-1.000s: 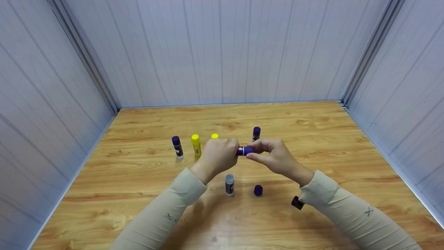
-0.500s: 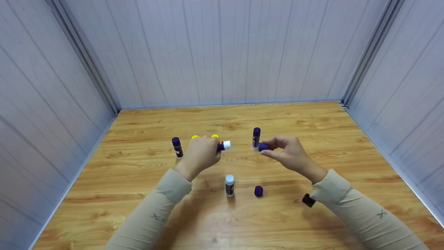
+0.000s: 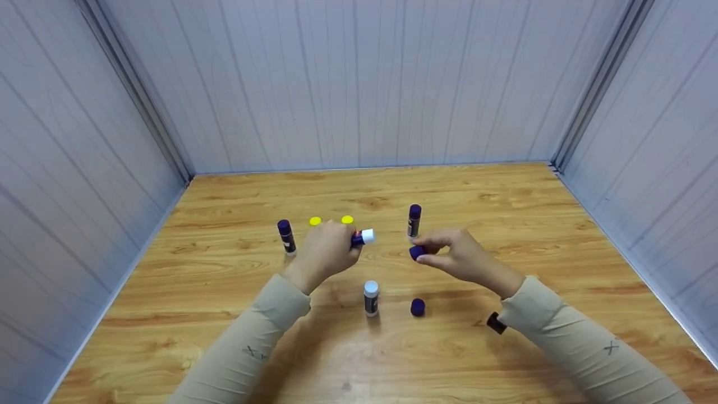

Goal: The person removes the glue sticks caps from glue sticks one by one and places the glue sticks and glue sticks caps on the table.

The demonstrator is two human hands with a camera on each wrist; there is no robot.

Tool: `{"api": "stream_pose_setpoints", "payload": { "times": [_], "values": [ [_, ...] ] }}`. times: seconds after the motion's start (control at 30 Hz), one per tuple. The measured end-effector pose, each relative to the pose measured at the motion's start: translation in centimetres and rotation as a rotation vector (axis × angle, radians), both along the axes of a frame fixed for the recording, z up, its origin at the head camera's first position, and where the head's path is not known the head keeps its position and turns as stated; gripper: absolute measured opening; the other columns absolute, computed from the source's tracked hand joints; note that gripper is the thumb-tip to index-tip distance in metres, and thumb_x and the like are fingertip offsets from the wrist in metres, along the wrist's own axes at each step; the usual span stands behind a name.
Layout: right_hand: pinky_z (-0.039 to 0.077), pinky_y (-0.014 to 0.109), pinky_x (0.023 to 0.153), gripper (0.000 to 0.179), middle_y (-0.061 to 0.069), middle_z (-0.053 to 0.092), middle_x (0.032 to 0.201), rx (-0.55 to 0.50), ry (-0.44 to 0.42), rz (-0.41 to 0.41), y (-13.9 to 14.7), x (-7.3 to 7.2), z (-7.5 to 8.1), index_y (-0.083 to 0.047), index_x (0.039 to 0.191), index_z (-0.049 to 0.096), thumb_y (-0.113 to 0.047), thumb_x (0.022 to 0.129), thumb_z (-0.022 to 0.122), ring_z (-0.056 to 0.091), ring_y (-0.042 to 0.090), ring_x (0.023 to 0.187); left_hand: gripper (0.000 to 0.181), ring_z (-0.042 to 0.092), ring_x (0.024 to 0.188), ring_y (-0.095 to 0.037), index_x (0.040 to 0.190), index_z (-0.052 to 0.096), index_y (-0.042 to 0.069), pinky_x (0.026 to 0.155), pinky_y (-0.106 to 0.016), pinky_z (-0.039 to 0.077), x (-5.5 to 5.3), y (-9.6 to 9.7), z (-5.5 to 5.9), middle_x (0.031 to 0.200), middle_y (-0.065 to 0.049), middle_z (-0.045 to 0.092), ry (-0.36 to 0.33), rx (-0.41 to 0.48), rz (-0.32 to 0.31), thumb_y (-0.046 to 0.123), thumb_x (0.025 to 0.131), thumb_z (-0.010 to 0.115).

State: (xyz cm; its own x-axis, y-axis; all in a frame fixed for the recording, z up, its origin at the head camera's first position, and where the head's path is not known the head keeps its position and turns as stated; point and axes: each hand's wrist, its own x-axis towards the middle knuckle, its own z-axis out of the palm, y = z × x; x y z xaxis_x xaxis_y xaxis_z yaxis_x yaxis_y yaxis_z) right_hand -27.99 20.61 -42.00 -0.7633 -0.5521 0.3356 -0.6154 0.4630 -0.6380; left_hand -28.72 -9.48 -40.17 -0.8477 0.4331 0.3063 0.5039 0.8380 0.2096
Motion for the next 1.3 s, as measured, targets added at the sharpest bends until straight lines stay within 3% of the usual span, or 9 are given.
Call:
{"api": "stream_pose_setpoints", "payload": {
  "times": [0.13,0.23,0.43,0.7,0.83,0.93,1.1,1.3],
  "values": [
    [0.065,0.049,0.088,0.033,0.019,0.080,0.120,0.088,0.046,0.032,-0.2,-0.1,-0.6,0.006,0.131,0.074,-0.002,0.099,0.077,0.077,0.028,0.097,0.046,0.031,0.053,-0.008,0.065,0.038,0.020,0.050,-0.027,0.028,0.2,-0.1,0.0,0.060,0.008,0.031,-0.086,0.098,0.006,0.015,0.101,0.066],
    [0.064,0.052,0.091,0.033,0.021,0.079,0.120,0.168,0.045,0.040,-0.5,-0.1,-1.0,0.007,0.130,0.072,0.000,0.098,0.078,0.078,0.032,0.100,0.045,0.031,0.051,-0.007,0.065,0.040,0.019,0.048,-0.025,0.028,0.2,0.0,0.0,0.060,0.008,0.033,-0.146,0.178,0.005,0.016,0.103,0.064],
    [0.065,0.050,0.092,0.026,0.018,0.080,0.112,0.268,0.019,0.039,-1.0,-0.3,-2.0,0.005,0.120,0.074,0.002,0.095,0.081,0.079,0.034,0.103,0.035,0.037,0.055,-0.009,0.074,0.052,0.013,0.052,-0.026,0.032,0.1,0.1,0.0,0.066,0.004,0.042,-0.238,0.352,-0.034,0.020,0.106,0.064],
    [0.065,0.045,0.090,0.025,0.014,0.080,0.110,0.402,0.090,0.098,-1.2,-1.0,-3.0,0.004,0.118,0.078,-0.002,0.094,0.082,0.078,0.031,0.101,0.020,0.050,0.067,-0.015,0.101,0.068,0.009,0.063,-0.032,0.044,0.2,-0.1,0.1,0.079,-0.002,0.057,-0.380,0.595,-0.061,0.027,0.106,0.069],
    [0.064,0.046,0.093,0.027,0.015,0.079,0.112,0.436,0.009,0.094,-1.2,-1.1,-3.4,0.004,0.122,0.078,-0.001,0.095,0.080,0.077,0.031,0.104,0.024,0.057,0.076,-0.018,0.114,0.066,0.011,0.070,-0.034,0.050,0.4,-0.4,0.0,0.093,-0.006,0.062,-0.399,0.642,-0.070,0.033,0.107,0.069],
    [0.064,0.047,0.094,0.027,0.016,0.079,0.114,0.445,-0.034,0.087,-1.3,-1.2,-3.8,0.004,0.123,0.077,-0.002,0.097,0.078,0.077,0.031,0.106,0.027,0.059,0.080,-0.020,0.116,0.063,0.011,0.070,-0.035,0.052,0.5,-0.5,-0.1,0.100,-0.008,0.063,-0.396,0.651,-0.075,0.036,0.108,0.066],
    [0.064,0.046,0.093,0.026,0.015,0.080,0.113,0.463,-0.017,0.094,-1.5,-1.4,-4.2,0.002,0.120,0.079,-0.003,0.094,0.079,0.076,0.030,0.104,0.023,0.055,0.080,-0.020,0.115,0.059,0.009,0.072,-0.035,0.049,0.5,-0.8,-0.3,0.100,-0.010,0.059,-0.386,0.669,-0.112,0.032,0.110,0.061],
    [0.063,0.043,0.088,0.023,0.012,0.080,0.107,0.483,0.017,0.112,-1.7,-1.4,-4.3,-0.001,0.115,0.081,-0.003,0.092,0.080,0.075,0.025,0.098,0.021,0.049,0.076,-0.018,0.114,0.057,0.011,0.071,-0.035,0.044,0.4,-0.9,-0.6,0.090,-0.007,0.054,-0.422,0.695,-0.163,0.031,0.112,0.053]
  ]
}}
